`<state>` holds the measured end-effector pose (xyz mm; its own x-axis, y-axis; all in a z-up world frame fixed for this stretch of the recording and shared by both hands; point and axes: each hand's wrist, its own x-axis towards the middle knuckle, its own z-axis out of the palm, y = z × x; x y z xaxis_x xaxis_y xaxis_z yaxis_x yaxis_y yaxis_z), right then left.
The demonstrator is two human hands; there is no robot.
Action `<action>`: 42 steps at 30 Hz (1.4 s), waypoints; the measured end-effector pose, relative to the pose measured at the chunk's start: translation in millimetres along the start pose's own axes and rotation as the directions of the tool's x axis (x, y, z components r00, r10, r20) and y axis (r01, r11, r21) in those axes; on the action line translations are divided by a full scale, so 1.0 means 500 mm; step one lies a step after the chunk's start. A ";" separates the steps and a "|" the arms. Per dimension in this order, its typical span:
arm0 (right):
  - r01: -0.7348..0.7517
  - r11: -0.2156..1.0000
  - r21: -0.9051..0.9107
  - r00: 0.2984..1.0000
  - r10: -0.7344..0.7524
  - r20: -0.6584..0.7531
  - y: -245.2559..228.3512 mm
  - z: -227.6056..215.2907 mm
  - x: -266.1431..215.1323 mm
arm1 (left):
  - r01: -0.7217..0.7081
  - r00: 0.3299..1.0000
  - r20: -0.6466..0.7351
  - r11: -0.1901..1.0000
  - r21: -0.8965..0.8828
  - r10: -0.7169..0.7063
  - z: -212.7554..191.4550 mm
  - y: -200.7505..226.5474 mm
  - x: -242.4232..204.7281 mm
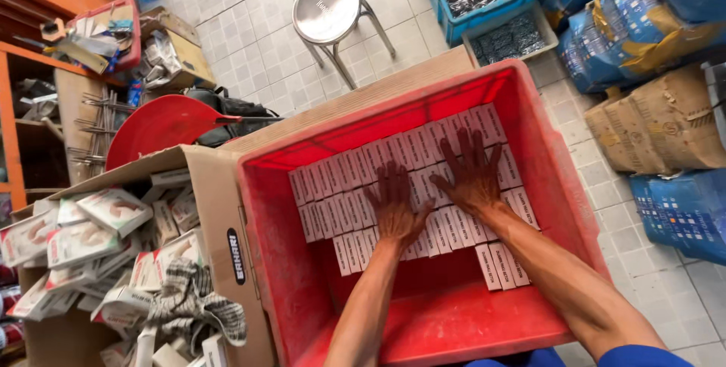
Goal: The person takes small boxes of oil filters from a large cardboard box, wipes them with a cloth, and arranges them in rows inside a red plastic crate.
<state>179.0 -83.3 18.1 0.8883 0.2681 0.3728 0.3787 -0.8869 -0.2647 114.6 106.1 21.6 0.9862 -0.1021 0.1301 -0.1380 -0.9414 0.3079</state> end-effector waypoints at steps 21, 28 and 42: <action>-0.015 0.983 -0.182 0.981 -0.021 -0.193 0.044 0.012 0.066 | 0.381 0.922 -0.253 0.810 0.446 -0.294 -0.027 -0.196 -0.009; -0.037 0.980 -0.197 0.989 0.064 0.132 0.000 0.019 0.032 | 0.410 0.898 -0.193 0.911 0.039 -0.396 -0.055 -0.193 -0.034; 0.096 0.995 0.019 0.971 -0.098 0.217 -0.129 0.053 -0.001 | 0.437 0.820 -0.402 0.899 -0.018 -0.407 -0.051 -0.232 -0.048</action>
<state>161.1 -16.3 11.5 0.8819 0.4291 0.1953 0.4674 -0.8496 -0.2442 104.5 226.0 6.8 0.8287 0.4287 0.3599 0.3054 -0.8851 0.3511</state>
